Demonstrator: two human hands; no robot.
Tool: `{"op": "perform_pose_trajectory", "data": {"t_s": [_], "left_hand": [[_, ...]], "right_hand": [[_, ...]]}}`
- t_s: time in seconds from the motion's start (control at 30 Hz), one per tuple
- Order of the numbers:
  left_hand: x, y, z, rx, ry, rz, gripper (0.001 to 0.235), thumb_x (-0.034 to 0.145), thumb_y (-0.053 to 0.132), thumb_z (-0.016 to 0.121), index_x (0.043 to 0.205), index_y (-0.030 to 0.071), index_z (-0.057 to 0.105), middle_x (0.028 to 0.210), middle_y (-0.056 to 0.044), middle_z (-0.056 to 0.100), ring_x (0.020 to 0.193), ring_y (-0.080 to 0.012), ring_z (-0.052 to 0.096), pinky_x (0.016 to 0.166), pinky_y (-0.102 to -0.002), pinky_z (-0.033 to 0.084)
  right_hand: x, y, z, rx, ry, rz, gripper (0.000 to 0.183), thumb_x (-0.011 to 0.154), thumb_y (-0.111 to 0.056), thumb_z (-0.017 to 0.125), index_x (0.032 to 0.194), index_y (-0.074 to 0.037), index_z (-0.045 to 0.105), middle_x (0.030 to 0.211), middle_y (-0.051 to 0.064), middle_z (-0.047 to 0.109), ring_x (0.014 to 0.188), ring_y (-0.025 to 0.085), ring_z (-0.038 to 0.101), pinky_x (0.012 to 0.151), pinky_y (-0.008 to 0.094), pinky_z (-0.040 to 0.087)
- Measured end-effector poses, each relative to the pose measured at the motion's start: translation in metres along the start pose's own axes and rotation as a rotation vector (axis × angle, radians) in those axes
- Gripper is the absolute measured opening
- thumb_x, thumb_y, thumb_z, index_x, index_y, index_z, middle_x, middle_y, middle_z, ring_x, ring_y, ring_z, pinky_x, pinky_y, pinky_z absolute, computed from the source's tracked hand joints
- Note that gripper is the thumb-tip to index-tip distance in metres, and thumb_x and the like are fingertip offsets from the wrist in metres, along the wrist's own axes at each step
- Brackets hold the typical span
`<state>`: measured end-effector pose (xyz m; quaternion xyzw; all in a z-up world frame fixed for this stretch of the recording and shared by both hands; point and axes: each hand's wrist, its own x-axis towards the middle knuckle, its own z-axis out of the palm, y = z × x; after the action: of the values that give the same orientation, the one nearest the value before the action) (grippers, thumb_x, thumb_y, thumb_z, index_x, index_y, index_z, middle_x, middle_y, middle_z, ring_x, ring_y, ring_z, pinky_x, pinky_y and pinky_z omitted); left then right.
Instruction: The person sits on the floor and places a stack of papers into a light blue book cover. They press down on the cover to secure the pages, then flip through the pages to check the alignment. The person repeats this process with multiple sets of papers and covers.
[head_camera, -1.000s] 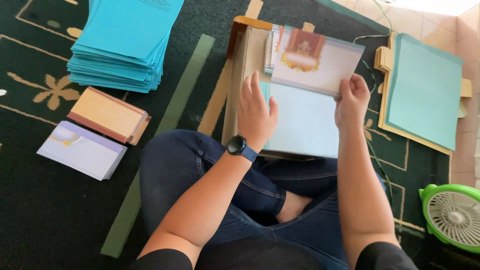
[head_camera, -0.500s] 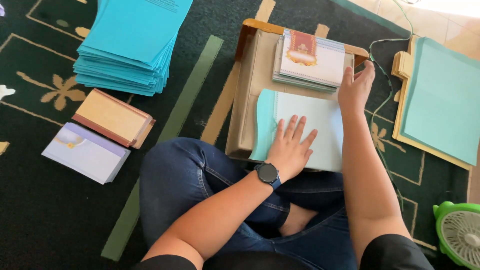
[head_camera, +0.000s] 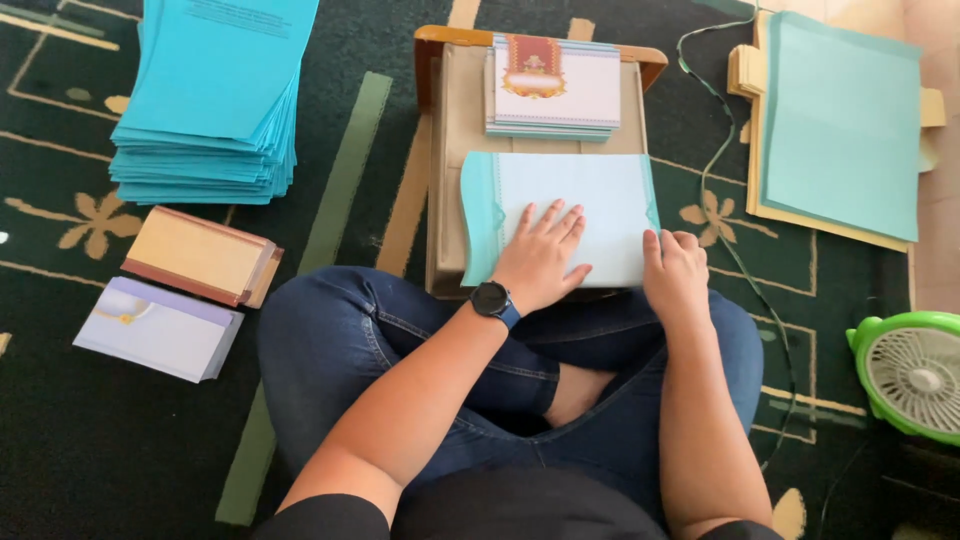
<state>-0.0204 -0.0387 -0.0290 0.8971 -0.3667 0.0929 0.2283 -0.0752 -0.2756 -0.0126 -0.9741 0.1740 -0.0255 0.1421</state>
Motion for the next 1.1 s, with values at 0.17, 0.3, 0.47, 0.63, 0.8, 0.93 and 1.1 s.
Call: {"op": "perform_pose_trajectory", "data": {"t_s": [0.17, 0.3, 0.47, 0.63, 0.8, 0.93, 1.1], "left_hand": [[0.002, -0.003, 0.001, -0.026, 0.003, 0.004, 0.069, 0.093, 0.052, 0.057, 0.145, 0.005, 0.054, 0.155, -0.013, 0.05, 0.149, -0.0343, 0.038, 0.12, -0.062, 0.022], [0.002, -0.007, -0.015, -0.223, -0.02, -0.056, 0.051, 0.101, 0.04, 0.055, 0.138, 0.006, 0.062, 0.15, -0.012, 0.056, 0.146, -0.0313, 0.044, 0.122, -0.056, 0.022], [0.013, 0.014, -0.061, -0.665, 0.033, -0.251, 0.048, 0.111, 0.04, 0.036, 0.135, 0.007, 0.062, 0.146, -0.014, 0.058, 0.141, -0.0308, 0.049, 0.122, -0.052, 0.027], [0.006, 0.001, -0.075, -1.108, 0.278, -0.512, 0.065, 0.111, 0.051, 0.023, 0.151, 0.001, 0.038, 0.153, -0.028, 0.043, 0.145, -0.0448, 0.037, 0.122, -0.06, 0.023], [0.008, -0.018, -0.073, -0.424, 0.492, -0.235, 0.034, 0.102, 0.012, 0.052, 0.136, 0.009, 0.053, 0.155, -0.022, 0.037, 0.146, -0.0454, 0.036, 0.12, -0.056, 0.032], [0.005, -0.012, -0.045, -0.095, 0.357, -0.129, 0.041, 0.098, 0.011, 0.055, 0.139, 0.009, 0.051, 0.16, -0.026, 0.032, 0.15, -0.0499, 0.028, 0.118, -0.065, 0.027], [0.002, -0.016, -0.009, 0.115, 0.018, -0.265, 0.052, 0.102, 0.034, 0.045, 0.147, 0.009, 0.051, 0.16, -0.029, 0.033, 0.152, -0.0482, 0.023, 0.121, -0.067, 0.013]], "right_hand": [[-0.011, -0.026, -0.032, 0.172, 0.06, -0.084, 0.067, 0.114, -0.055, 0.031, 0.143, -0.002, 0.06, 0.143, 0.02, 0.054, 0.127, 0.049, 0.053, 0.104, 0.059, 0.045], [-0.037, -0.068, -0.059, 0.873, -0.011, -0.363, 0.075, 0.113, -0.047, 0.009, 0.134, -0.005, 0.067, 0.132, 0.018, 0.066, 0.131, 0.033, 0.055, 0.113, 0.048, 0.04], [-0.025, -0.058, -0.011, 0.782, -0.181, -0.526, 0.093, 0.102, -0.064, -0.005, 0.151, -0.011, 0.053, 0.152, 0.016, 0.053, 0.148, 0.038, 0.036, 0.12, 0.051, 0.027], [-0.026, -0.072, -0.014, 0.447, -0.171, -0.611, 0.071, 0.107, -0.05, 0.012, 0.153, -0.01, 0.05, 0.153, 0.02, 0.05, 0.148, 0.041, 0.036, 0.116, 0.056, 0.026], [-0.019, -0.066, 0.004, 0.233, -0.055, -0.616, 0.044, 0.105, -0.028, 0.052, 0.145, -0.012, 0.06, 0.152, 0.011, 0.056, 0.144, 0.031, 0.046, 0.113, 0.049, 0.037], [-0.005, -0.049, 0.033, 0.082, -0.017, -0.681, 0.052, 0.094, -0.012, 0.055, 0.146, -0.017, 0.059, 0.155, 0.006, 0.054, 0.145, 0.027, 0.047, 0.112, 0.045, 0.041], [0.002, -0.044, 0.042, 0.093, 0.02, -0.733, 0.054, 0.09, -0.006, 0.054, 0.143, -0.015, 0.062, 0.154, 0.009, 0.055, 0.142, 0.029, 0.05, 0.113, 0.04, 0.044]]}}
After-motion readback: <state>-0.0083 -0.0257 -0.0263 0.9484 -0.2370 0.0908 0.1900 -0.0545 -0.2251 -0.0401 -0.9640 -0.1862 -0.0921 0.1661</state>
